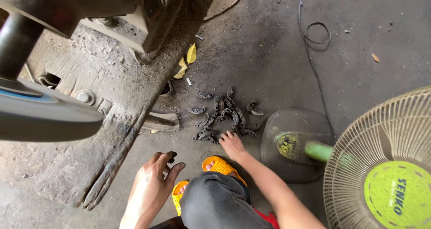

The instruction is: Grinding metal brake shoe components using a bench grinder to smooth the edges

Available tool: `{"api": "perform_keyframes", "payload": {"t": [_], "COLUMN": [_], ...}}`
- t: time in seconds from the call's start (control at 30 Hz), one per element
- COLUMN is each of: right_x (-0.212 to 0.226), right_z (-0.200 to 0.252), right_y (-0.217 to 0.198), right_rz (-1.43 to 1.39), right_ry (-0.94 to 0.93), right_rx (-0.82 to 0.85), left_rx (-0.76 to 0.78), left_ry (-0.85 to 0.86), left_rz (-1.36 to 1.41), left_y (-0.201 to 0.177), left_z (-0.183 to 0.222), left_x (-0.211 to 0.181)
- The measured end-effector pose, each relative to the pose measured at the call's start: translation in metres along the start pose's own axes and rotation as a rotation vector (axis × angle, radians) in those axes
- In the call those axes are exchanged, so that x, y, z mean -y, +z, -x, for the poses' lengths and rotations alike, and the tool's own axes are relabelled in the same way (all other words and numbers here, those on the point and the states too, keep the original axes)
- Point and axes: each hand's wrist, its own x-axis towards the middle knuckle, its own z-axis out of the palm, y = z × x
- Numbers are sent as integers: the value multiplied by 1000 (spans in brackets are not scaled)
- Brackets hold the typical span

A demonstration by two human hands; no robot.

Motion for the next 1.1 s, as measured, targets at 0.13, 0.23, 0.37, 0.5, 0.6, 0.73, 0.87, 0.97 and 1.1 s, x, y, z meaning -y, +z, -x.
{"api": "perform_keyframes", "payload": {"t": [0.13, 0.23, 0.37, 0.5, 0.6, 0.73, 0.87, 0.97, 1.1], "right_x": [5, 1, -24, -3, 39, 115, 153, 166, 189], "right_z": [-26, -33, -52, -42, -20, 49, 73, 58, 30], "right_y": [5, -27, -47, -151, -249, -392, -434, -425, -401], "right_rz": [66, -24, -786, -1883, -1589, -866, -768, -1138, -1705], "right_ry": [112, 109, 343, 260, 25, -405, -475, -354, -249], "right_rx": [160, 2, -33, 45, 45, 5, -4, -18, -60], "left_rx": [12, -9, -6, -220, -408, -509, -584, -584, -762], "left_ry": [-8, 6, 18, 279, 423, 475, 499, 359, 358], "left_rz": [54, 46, 26, 164, 267, 315, 470, 918, 981], "left_y": [-2, 0, 0, 3, -5, -14, -11, -12, -30], "left_z": [-1, -1, 1, 7, 16, 24, 15, 11, 7], "left_x": [0, 1, -5, -10, -19, -12, 14, 19, 21]}}
